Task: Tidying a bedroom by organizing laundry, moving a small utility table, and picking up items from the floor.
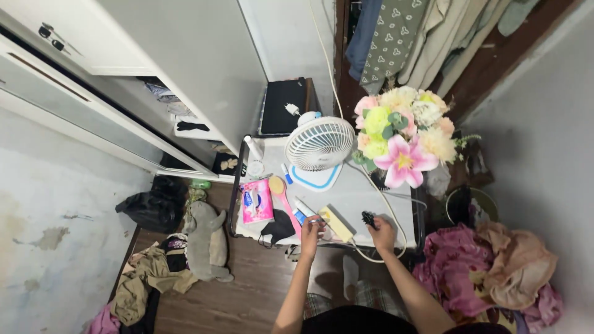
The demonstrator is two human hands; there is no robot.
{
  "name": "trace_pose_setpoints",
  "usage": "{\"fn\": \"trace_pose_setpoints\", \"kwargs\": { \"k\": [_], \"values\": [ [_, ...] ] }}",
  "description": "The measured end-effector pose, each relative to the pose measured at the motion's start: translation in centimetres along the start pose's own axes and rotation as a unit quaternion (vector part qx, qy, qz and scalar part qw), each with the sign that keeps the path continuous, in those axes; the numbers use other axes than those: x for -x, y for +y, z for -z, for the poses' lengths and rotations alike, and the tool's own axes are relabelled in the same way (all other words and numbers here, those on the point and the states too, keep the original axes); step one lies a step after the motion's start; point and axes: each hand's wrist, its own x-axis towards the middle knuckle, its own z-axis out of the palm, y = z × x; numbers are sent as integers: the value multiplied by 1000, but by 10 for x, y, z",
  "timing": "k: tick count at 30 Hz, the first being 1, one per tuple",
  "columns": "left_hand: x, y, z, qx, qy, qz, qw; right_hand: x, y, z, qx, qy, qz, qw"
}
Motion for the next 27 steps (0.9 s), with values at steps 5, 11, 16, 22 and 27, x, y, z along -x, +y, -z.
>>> {"fn": "trace_pose_setpoints", "kwargs": {
  "k": [5,11,16,22,27],
  "values": [
    [-13,1,-11,6,6,-8,1000,-11,-10,0,46,-39,3,998],
    [-29,10,-4,26,-15,-11,999,-13,-1,-7,50,-68,-30,996],
    [-49,33,26,-3,-10,-22,1000,-16,-22,-1,118,-45,6,992],
    [-83,65,86,19,-34,-22,999,-2,-99,-1,167,17,-48,985],
    [-125,116,156,-12,-84,-127,988,-4,-195,-63,-189,-99,-124,969]
  ]
}}
